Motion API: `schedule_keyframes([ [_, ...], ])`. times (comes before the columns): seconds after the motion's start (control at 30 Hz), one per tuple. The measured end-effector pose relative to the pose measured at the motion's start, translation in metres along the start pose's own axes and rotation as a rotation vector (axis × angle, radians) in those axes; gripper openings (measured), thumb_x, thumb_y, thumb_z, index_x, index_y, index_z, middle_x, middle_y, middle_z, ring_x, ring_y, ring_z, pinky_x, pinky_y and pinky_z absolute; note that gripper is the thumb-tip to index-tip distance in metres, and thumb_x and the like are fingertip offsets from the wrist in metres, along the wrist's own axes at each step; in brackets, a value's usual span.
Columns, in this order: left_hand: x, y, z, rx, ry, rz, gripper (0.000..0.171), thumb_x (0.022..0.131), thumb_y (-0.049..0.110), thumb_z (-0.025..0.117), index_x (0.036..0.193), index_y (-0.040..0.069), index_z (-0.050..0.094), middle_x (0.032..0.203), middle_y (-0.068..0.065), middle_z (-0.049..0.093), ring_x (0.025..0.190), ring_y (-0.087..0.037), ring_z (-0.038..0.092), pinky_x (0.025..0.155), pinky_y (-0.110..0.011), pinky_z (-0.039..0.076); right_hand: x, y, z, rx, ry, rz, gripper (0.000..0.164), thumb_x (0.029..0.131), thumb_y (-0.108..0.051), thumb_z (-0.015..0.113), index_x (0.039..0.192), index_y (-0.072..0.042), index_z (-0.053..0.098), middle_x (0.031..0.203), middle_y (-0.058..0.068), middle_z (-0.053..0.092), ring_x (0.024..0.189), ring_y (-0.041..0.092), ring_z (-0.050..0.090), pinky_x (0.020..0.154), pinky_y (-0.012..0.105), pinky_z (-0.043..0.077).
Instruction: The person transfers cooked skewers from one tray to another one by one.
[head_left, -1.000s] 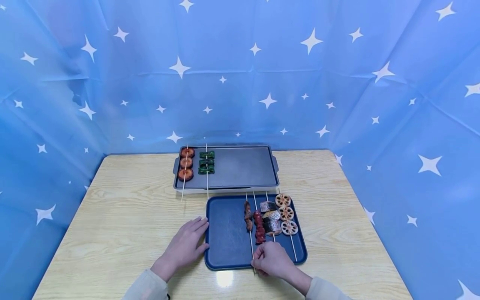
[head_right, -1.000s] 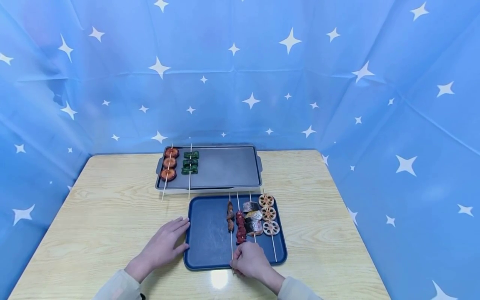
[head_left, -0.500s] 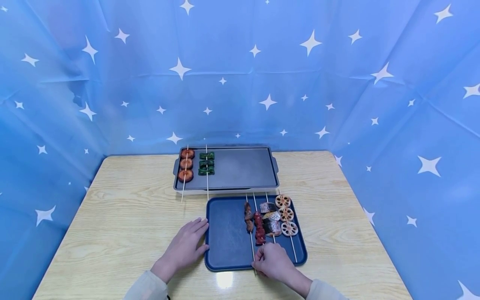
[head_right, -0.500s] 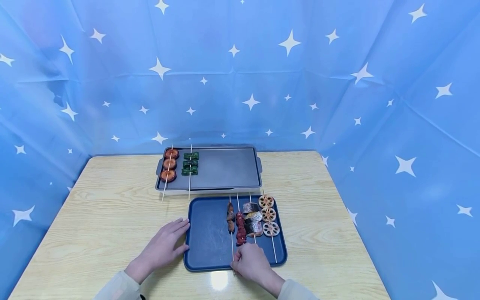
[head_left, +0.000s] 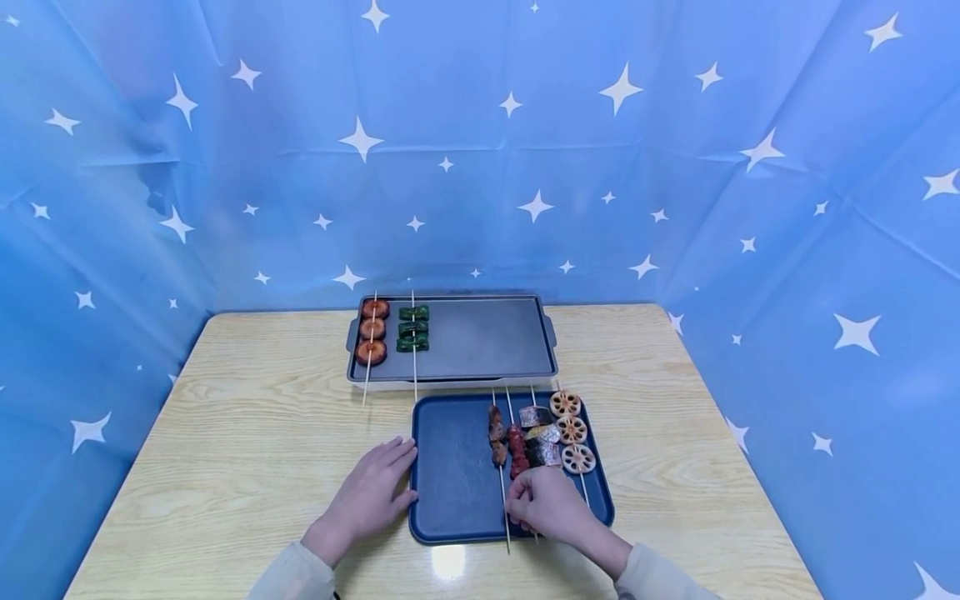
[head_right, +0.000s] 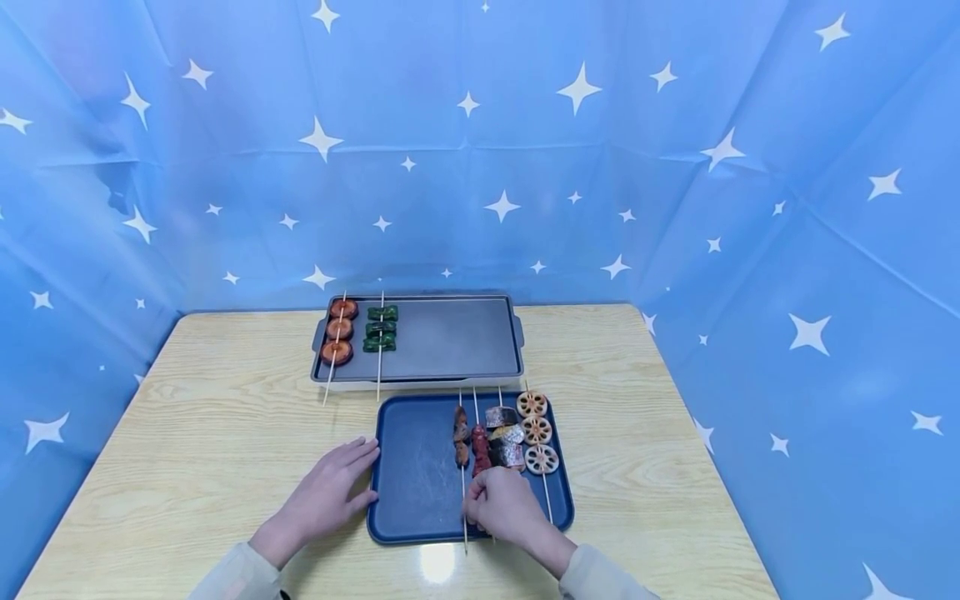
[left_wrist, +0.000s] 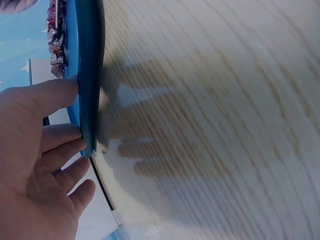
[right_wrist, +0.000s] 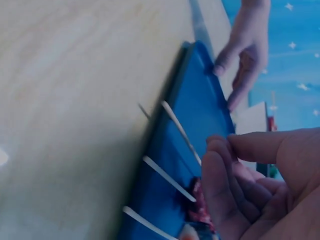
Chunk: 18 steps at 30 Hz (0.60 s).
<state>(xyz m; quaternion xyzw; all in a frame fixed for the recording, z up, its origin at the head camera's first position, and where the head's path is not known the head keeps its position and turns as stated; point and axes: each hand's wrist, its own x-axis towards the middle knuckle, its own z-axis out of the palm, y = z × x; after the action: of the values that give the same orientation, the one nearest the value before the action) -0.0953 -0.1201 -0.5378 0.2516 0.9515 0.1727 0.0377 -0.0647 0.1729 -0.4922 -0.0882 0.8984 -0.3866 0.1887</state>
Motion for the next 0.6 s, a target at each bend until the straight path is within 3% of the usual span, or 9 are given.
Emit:
schedule_keyframes([
  [0.23,0.001,0.001,0.001,0.005,-0.011,-0.007,0.062,0.087,0.037,0.071,0.136,0.003,0.055,0.144,-0.009,0.053,0.138,-0.030,0.045,0.116,-0.049,0.036,0.017,-0.009,-0.018,-0.010,0.043,-0.025,0.007,0.089,-0.016,0.068,0.085,-0.012,0.072,0.069,0.003,0.071,0.054,0.006,0.060,0.044,0.021,0.044],
  [0.37,0.001,0.001,0.001,0.005,-0.009,-0.008,0.062,0.086,0.037,0.071,0.136,0.003,0.055,0.145,-0.009,0.053,0.138,-0.030,0.045,0.117,-0.049,0.036,0.032,-0.016,-0.027,-0.002,0.059,-0.044,0.012,0.090,-0.017,0.067,0.094,-0.008,0.074,0.075,0.005,0.074,0.058,0.008,0.062,0.049,0.021,0.047],
  [0.6,0.001,0.000,0.000,0.000,-0.002,-0.002,0.062,0.086,0.036,0.072,0.135,0.002,0.056,0.144,-0.011,0.054,0.137,-0.032,0.046,0.116,-0.050,0.036,0.060,-0.034,-0.035,0.126,0.035,-0.047,0.016,0.092,-0.017,0.064,0.101,-0.008,0.074,0.081,0.011,0.075,0.067,0.021,0.070,0.062,0.032,0.060],
])
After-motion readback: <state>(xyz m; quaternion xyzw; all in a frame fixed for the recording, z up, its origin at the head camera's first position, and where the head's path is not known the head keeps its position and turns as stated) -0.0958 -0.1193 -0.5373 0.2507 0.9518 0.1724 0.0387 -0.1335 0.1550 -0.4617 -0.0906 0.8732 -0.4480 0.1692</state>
